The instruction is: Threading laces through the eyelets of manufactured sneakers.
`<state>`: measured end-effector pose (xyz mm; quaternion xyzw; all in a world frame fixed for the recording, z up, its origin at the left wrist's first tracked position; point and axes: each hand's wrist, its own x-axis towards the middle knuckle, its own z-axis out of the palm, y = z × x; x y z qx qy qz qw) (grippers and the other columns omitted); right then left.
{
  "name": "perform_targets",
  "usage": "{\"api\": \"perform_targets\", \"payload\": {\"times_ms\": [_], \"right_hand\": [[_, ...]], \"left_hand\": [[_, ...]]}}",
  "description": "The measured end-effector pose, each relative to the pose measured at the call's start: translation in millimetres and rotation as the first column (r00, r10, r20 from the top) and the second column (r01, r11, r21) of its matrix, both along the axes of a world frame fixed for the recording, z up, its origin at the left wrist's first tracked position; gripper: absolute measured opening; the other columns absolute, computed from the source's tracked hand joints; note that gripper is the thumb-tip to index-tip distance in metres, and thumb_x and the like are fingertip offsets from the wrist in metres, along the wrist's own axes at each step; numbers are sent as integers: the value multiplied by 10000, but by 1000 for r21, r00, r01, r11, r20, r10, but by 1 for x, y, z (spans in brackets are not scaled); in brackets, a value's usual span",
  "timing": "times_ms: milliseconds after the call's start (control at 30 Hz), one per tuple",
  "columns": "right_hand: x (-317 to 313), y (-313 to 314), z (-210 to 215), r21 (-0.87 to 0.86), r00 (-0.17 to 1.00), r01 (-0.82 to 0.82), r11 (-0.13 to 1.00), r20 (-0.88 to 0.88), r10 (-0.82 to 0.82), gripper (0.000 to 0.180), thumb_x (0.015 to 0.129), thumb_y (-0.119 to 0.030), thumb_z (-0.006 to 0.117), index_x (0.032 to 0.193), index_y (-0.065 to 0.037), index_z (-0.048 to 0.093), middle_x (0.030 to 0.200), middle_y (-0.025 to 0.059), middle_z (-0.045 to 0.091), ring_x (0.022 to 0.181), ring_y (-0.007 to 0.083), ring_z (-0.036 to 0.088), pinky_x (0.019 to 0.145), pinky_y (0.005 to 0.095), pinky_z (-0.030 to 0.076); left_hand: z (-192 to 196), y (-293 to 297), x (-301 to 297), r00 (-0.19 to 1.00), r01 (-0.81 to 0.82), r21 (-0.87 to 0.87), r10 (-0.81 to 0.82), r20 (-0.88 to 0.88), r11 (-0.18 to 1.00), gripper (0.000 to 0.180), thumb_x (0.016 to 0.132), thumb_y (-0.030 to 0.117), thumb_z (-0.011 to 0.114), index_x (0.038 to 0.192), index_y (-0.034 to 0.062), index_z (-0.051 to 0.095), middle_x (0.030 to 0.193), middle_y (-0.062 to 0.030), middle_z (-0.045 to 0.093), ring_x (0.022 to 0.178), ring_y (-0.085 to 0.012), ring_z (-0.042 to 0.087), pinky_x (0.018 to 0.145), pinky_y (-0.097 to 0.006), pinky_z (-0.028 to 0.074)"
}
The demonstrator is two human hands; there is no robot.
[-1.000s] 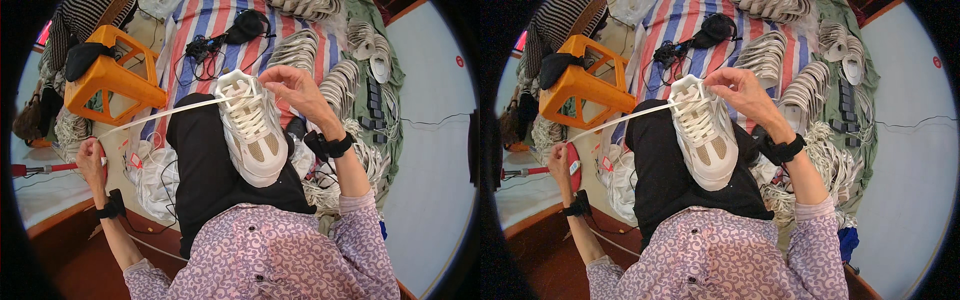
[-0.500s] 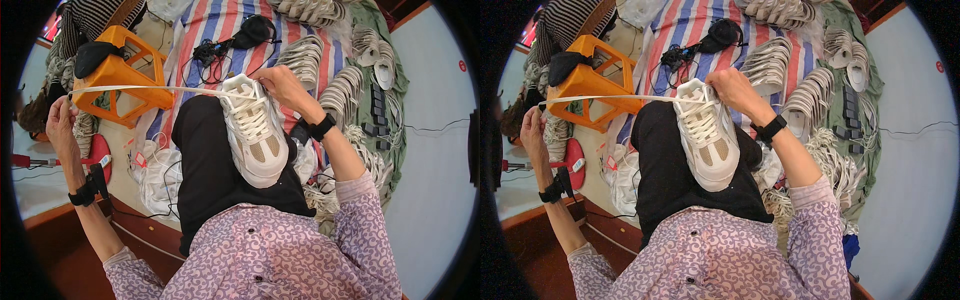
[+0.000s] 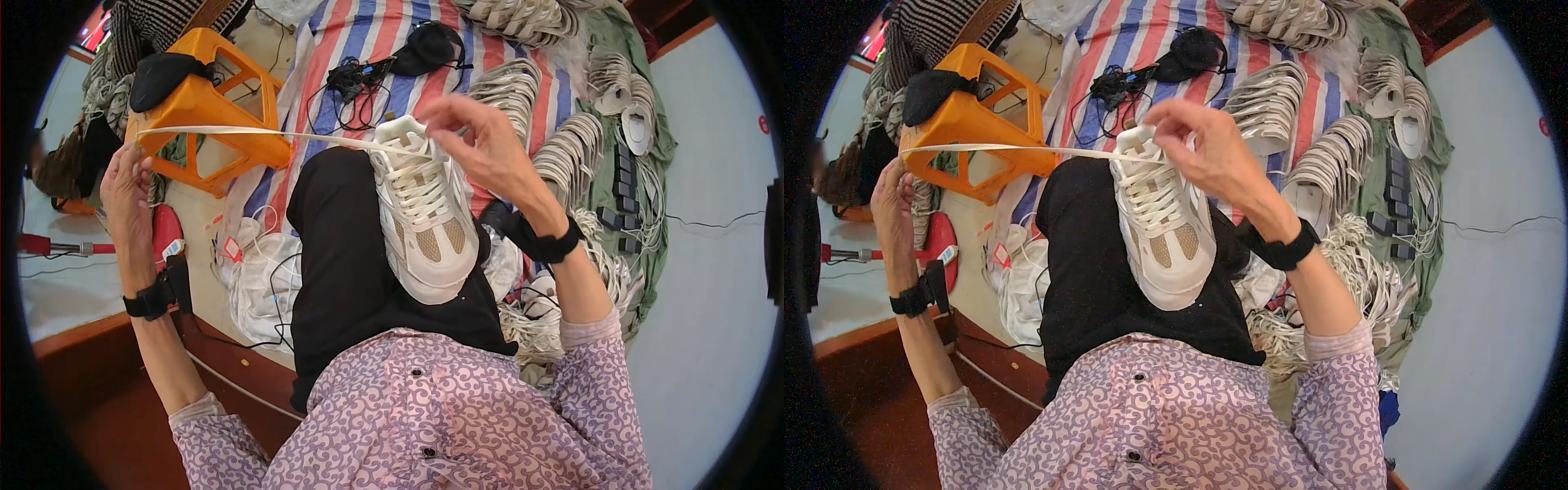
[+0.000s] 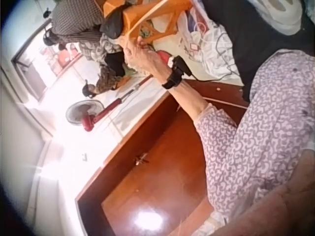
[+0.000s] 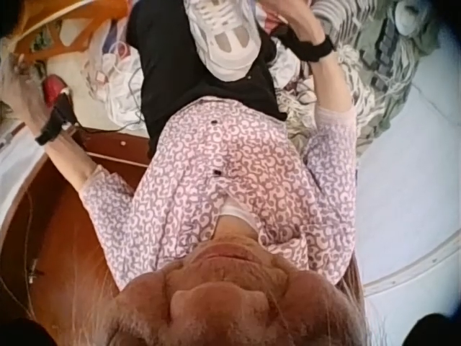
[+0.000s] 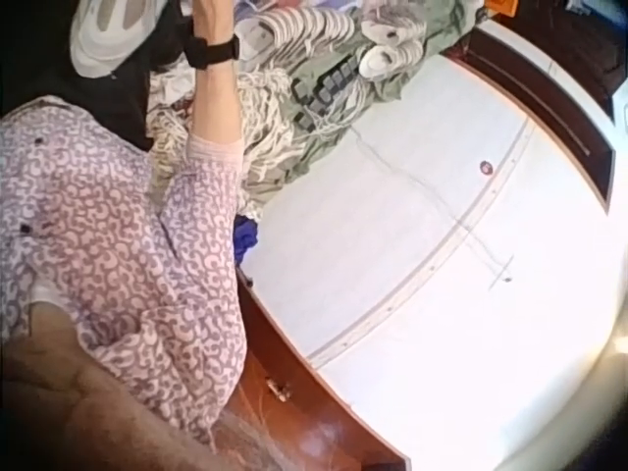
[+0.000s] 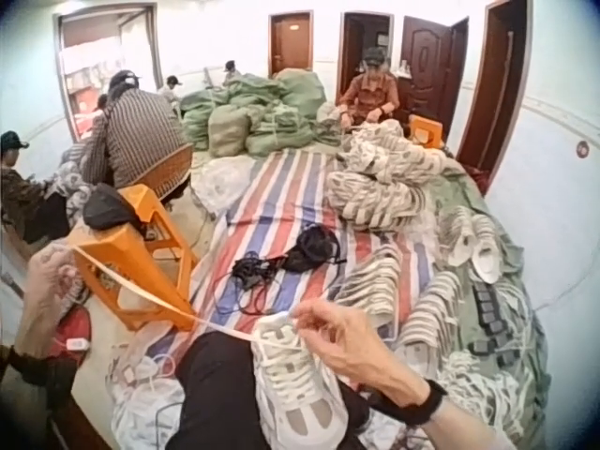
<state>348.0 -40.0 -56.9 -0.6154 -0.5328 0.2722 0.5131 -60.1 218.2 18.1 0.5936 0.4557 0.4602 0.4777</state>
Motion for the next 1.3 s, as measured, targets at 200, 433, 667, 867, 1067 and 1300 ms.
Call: {"api": "perform_targets", "payload": {"times_ms": [200, 433, 667, 867, 1067, 1300], "right_hand": [[-35, -3, -12, 10, 870, -222, 975, 455, 193, 123, 807, -97, 717, 907, -50, 661, 947, 86, 608, 994, 306, 527, 871, 452, 406], [-34, 3, -22, -34, 941, -237, 971, 240, 238, 102, 809, -59, 698, 840, -29, 606, 873, 94, 562, 948, 291, 512, 834, 435, 389], [-23, 5, -27, -74, 954, -287, 955, 71, 292, 106, 839, -19, 687, 832, -16, 581, 888, 39, 560, 887, 186, 484, 805, 331, 406], [-14, 9, -11, -169, 955, -272, 947, -171, 243, 91, 870, -10, 643, 961, -13, 640, 919, 41, 583, 909, 174, 563, 824, 314, 465], [30, 17, -43, -60, 821, -72, 996, 564, 94, 202, 886, -64, 606, 1066, -69, 698, 964, 170, 689, 884, 371, 636, 762, 440, 512], [32, 36, -62, -40, 861, -62, 997, 503, 74, 144, 898, -24, 584, 1023, -2, 651, 683, 138, 631, 616, 294, 632, 614, 366, 480]], "left_hand": [[-9, -10, 10, 997, 10, -53, -6, 74, 999, 205, 974, 176, 652, 1126, 38, 651, 904, 28, 676, 747, -38, 639, 641, -154, 490], [-22, -13, -4, 996, 2, -72, 4, 91, 997, 187, 969, 160, 655, 1120, 49, 655, 894, 28, 676, 738, -32, 642, 621, -136, 481], [-29, -19, 3, 996, -8, -87, 15, 83, 996, 175, 961, 156, 662, 1094, 43, 669, 886, 28, 685, 713, -29, 624, 659, -144, 475], [-33, -20, -5, 994, -6, -109, 18, 109, 994, 189, 961, 146, 659, 1112, 32, 660, 910, 12, 689, 760, -33, 630, 705, -147, 493], [-25, -11, -13, 897, 173, -266, -40, 439, 948, 278, 961, 70, 613, 1200, -62, 564, 1096, -124, 684, 902, -114, 682, 805, -199, 566], [11, -22, 20, 689, 427, -226, -153, 709, 876, 339, 961, -42, 524, 1286, -118, 459, 1189, -218, 630, 1017, -201, 678, 857, -232, 594]]}}
